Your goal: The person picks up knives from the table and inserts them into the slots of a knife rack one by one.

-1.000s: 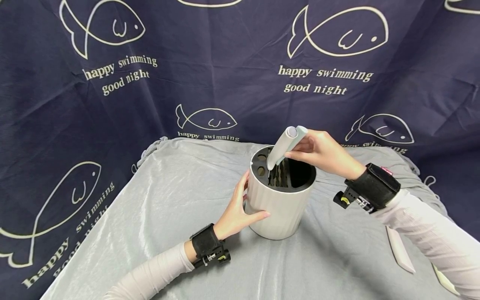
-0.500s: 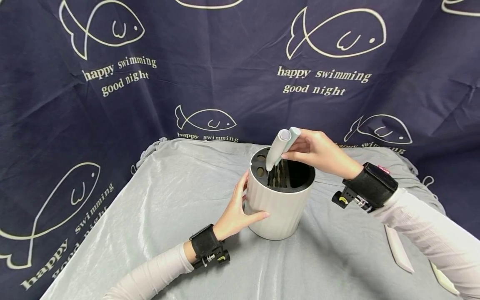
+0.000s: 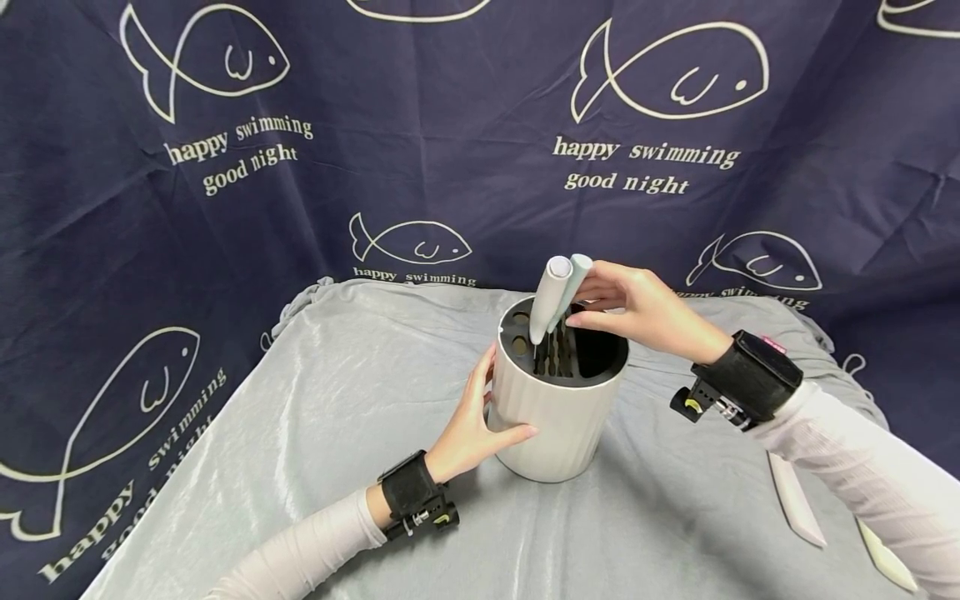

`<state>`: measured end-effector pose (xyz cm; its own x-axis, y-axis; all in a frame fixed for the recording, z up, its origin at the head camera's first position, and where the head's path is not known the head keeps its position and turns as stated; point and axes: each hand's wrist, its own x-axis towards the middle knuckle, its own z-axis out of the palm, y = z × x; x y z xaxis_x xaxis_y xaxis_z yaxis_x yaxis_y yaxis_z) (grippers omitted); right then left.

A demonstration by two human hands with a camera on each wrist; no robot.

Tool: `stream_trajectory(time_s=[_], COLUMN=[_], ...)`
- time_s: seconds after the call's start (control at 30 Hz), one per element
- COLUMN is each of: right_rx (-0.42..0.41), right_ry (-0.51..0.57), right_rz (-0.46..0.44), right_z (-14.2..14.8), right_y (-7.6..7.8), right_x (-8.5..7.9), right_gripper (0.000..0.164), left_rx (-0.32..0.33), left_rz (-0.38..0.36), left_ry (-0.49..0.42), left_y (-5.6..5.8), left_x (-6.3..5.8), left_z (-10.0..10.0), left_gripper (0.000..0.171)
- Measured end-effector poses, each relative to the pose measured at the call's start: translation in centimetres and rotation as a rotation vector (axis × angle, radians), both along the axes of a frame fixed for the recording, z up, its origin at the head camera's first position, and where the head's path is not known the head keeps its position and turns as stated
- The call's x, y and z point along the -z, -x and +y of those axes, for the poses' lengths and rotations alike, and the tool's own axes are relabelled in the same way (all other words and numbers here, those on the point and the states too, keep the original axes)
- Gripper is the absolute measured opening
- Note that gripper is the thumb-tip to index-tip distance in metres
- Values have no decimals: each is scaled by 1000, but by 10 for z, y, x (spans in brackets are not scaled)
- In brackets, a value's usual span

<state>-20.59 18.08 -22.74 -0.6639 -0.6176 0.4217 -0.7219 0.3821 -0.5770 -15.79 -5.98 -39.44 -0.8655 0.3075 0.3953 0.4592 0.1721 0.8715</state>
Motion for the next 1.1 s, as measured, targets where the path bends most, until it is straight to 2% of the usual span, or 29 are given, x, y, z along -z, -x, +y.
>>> stream_trajectory(time_s=[0.17, 0.43, 0.57, 0.87, 1.1], right_rx=[22, 108, 164, 220, 309], right_ry=[-35, -116, -132, -96, -122], right_rz=[47, 122, 133, 153, 120], right_z=[7, 21, 32, 64, 92], right_y=[1, -1, -3, -10, -17], right_x=[2, 7, 10, 17, 34], right_gripper=[43, 52, 52, 54, 51], left_rx=[2, 3, 7, 8, 8], left_rz=[1, 2, -2, 9, 4], left_ry=[-7, -6, -2, 8, 0], left_y=[0, 0, 0, 1, 0], left_x=[1, 1, 0, 1, 0], left_z=[0, 0, 0, 0, 0], left_gripper=[111, 112, 111, 112, 112])
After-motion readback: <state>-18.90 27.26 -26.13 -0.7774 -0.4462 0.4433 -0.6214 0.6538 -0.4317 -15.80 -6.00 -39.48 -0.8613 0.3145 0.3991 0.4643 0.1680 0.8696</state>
